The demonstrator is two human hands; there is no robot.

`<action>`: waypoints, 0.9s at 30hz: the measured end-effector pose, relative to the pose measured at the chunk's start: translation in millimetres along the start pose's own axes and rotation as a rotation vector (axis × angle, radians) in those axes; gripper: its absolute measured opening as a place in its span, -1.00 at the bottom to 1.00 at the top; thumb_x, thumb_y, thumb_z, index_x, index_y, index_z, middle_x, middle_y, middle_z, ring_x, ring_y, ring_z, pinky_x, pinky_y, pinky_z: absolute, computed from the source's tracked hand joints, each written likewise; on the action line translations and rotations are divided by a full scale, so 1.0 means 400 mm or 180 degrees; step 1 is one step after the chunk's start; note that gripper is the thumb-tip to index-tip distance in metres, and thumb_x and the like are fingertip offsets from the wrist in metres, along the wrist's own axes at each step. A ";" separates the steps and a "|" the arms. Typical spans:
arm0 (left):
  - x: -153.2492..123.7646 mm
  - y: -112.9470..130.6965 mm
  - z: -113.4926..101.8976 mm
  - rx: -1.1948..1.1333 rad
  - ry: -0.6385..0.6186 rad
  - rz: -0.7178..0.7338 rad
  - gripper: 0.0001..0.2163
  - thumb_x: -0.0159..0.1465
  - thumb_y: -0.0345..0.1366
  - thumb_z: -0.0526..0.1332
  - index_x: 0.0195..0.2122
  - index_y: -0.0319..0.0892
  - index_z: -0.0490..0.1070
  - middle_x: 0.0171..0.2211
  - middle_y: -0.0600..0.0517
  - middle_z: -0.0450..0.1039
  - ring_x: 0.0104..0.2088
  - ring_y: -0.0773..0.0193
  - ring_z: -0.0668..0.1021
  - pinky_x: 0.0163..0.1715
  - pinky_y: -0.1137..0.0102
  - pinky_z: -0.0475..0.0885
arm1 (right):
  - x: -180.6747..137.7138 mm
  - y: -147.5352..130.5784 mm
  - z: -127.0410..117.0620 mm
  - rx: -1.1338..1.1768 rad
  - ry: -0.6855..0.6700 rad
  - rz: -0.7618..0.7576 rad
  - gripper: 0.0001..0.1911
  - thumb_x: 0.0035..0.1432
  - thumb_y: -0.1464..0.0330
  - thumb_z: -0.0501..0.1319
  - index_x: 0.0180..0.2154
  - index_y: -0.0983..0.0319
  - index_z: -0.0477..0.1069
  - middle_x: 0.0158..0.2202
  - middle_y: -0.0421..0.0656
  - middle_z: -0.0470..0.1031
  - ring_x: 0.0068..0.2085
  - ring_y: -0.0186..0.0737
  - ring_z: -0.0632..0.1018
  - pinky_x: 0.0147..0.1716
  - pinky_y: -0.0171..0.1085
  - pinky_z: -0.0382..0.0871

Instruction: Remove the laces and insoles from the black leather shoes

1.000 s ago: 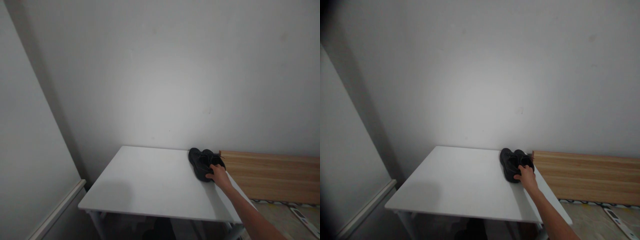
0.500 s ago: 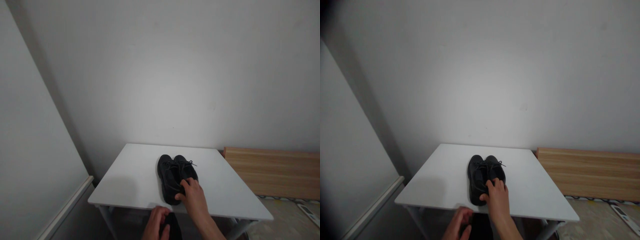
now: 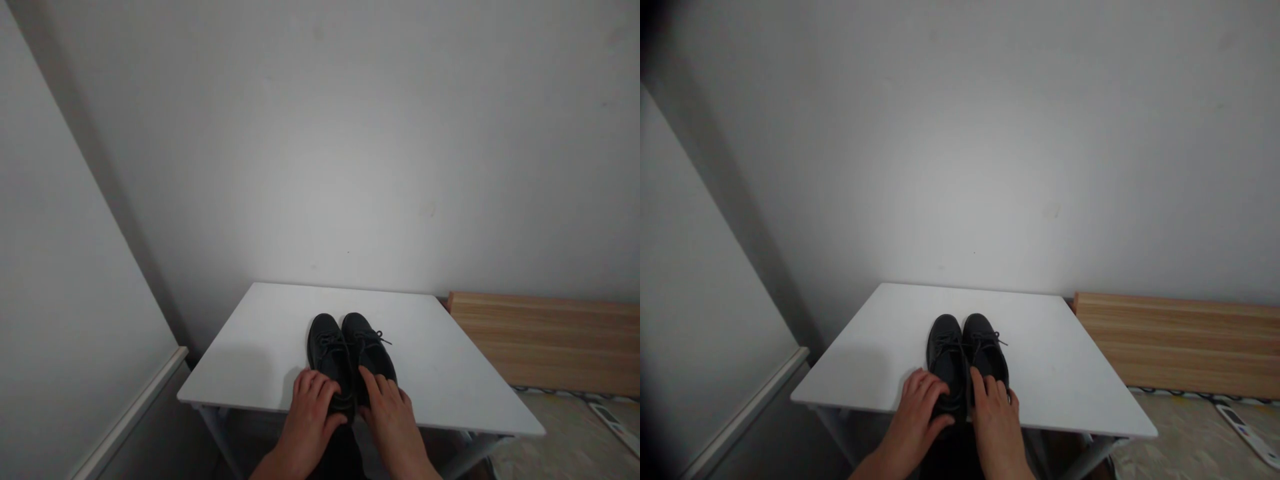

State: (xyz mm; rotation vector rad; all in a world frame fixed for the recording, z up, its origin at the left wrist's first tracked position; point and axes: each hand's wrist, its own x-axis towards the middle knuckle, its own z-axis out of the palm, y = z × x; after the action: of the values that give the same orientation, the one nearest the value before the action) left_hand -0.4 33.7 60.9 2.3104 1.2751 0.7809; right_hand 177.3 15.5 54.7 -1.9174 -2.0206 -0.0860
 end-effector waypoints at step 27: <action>0.158 0.023 -0.072 -0.6166 0.1070 -0.3097 -0.57 0.33 -0.14 -0.18 -0.09 -0.41 0.27 -0.14 -0.26 0.42 -0.16 0.12 0.51 -0.07 0.21 0.38 | 0.113 -0.154 -0.138 0.1427 -0.0336 -0.0657 -0.66 0.27 0.31 -0.05 -0.52 0.24 0.28 -0.45 -0.18 0.39 -0.33 -0.25 0.39 -0.33 -0.26 0.15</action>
State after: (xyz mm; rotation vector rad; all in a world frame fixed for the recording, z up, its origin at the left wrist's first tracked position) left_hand 14.5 85.2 106.1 0.0141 0.7342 1.1227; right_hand 127.9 38.1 131.6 -1.4618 -2.0802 0.3919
